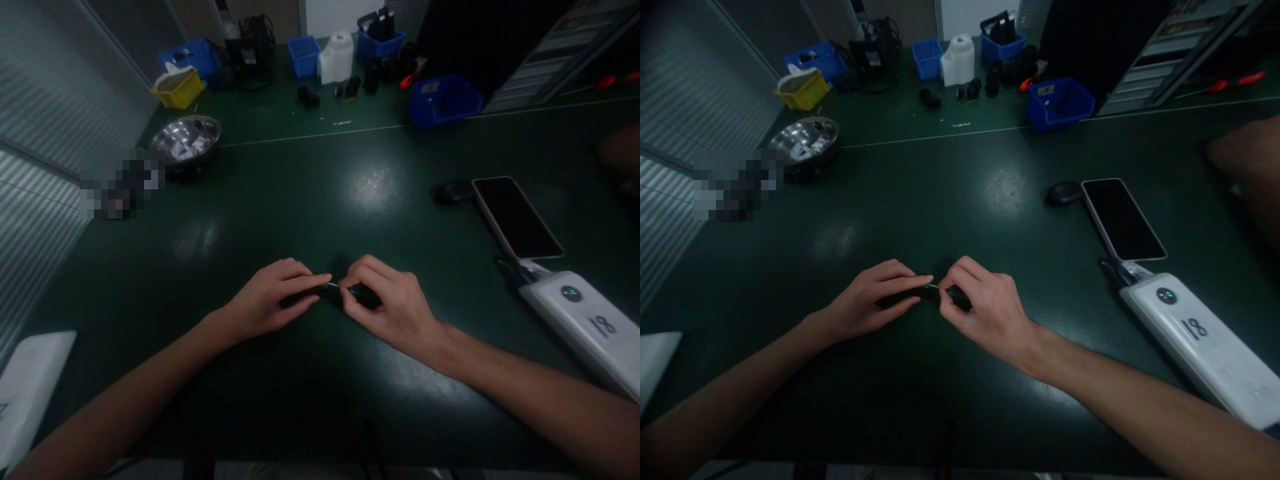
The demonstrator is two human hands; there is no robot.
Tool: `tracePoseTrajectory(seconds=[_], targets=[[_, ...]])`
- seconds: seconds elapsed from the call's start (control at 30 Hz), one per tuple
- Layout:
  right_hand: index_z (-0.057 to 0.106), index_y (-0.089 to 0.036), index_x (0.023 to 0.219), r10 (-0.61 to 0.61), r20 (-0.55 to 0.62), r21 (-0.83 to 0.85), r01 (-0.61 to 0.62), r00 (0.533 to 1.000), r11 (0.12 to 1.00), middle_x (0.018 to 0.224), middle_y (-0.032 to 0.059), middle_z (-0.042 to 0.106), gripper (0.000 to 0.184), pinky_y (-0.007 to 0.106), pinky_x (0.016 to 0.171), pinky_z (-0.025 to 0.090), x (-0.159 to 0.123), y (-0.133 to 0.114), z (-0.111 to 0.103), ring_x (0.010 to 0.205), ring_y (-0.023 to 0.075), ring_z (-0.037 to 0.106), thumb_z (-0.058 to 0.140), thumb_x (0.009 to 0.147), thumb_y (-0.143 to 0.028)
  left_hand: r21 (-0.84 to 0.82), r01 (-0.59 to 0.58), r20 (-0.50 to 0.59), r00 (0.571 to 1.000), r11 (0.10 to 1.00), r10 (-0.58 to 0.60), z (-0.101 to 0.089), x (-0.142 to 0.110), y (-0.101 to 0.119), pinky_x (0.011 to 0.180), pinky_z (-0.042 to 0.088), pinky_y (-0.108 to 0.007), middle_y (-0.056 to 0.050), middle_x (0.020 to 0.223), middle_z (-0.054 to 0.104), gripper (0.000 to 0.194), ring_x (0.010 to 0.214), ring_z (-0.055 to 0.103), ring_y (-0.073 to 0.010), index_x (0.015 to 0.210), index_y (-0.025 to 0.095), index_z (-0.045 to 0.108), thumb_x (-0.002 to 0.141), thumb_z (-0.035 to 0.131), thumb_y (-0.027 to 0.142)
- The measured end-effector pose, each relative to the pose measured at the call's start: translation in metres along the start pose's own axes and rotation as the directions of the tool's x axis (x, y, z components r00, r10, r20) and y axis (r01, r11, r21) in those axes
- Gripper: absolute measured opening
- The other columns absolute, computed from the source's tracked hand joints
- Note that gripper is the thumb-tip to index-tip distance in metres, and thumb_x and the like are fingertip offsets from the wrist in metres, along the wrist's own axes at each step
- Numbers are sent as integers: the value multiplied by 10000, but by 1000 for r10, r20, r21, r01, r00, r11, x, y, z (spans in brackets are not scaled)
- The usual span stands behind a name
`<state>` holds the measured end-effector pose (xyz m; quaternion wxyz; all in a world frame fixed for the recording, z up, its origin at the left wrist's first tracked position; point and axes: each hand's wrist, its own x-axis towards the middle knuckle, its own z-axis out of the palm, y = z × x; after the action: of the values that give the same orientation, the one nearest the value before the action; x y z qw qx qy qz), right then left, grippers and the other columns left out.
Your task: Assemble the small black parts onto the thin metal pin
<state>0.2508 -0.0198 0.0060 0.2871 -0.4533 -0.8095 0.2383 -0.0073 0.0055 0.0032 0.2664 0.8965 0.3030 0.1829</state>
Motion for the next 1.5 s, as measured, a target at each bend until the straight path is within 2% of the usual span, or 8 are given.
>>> tracePoseTrajectory(seconds=[0.27,0.5,0.63,0.93,1.17,1.27,1.37,1.5], targets=[[649,-214,993,36,39,-193,-28,999,981,993,7,630,126,251,571,379,-2,3,4,712,110,578,538,994,-273,272,5,71,997,962,-25,5,3,4,864,484,-414,-109,1103,584,546,973,524,-231,1540,222,431,998,495,192],[650,-207,995,38,23,-259,-31,999,965,989,10,630,129,256,540,349,-3,3,4,689,110,567,539,993,-273,191,15,50,998,981,-25,1,3,7,882,489,-412,-117,1144,605,552,1000,545,-232,1541,193,398,998,496,186],[651,-207,975,56,1,-235,-54,998,970,982,10,638,125,253,543,354,-2,3,4,711,117,587,553,988,-282,105,-30,33,999,994,27,1,-1,5,939,493,-404,-101,1192,640,386,1066,581,-220,1382,196,546,996,541,190],[657,-204,983,84,2,-182,-82,996,980,991,29,656,134,255,592,411,-1,3,4,736,125,608,549,988,-285,221,-89,4,996,971,91,9,-2,1,1023,476,-398,-73,1376,637,345,1268,569,-217,1353,221,590,1016,535,173],[664,-200,948,114,-1,-158,-112,994,981,991,23,649,133,247,577,408,1,1,1,707,113,594,554,975,-272,312,100,-161,986,945,-51,-16,-7,-32,1000,476,-396,-85,1266,676,350,1148,606,-222,1356,211,597,1016,522,188],[669,-194,963,105,-1,-136,-104,994,985,994,23,645,143,240,564,408,1,1,0,689,105,582,545,977,-264,352,369,-305,914,860,-268,-48,-23,-71,1024,459,-391,-105,1300,635,391,1177,579,-235,1405,197,565,1022,504,247],[671,-191,974,105,1,-126,-104,994,987,998,22,643,151,235,560,414,1,1,0,683,99,578,542,985,-269,431,639,-457,763,637,-457,-85,-52,-110,1042,419,-386,-92,1312,616,389,1186,542,-244,1379,193,594,1015,504,296],[671,-192,963,104,-2,-121,-103,995,987,992,28,646,142,232,563,422,1,1,0,690,102,583,547,977,-258,394,805,-618,589,443,-521,-123,-98,-144,991,406,-436,-141,1217,610,416,1079,524,-277,1331,83,622,979,511,276]])
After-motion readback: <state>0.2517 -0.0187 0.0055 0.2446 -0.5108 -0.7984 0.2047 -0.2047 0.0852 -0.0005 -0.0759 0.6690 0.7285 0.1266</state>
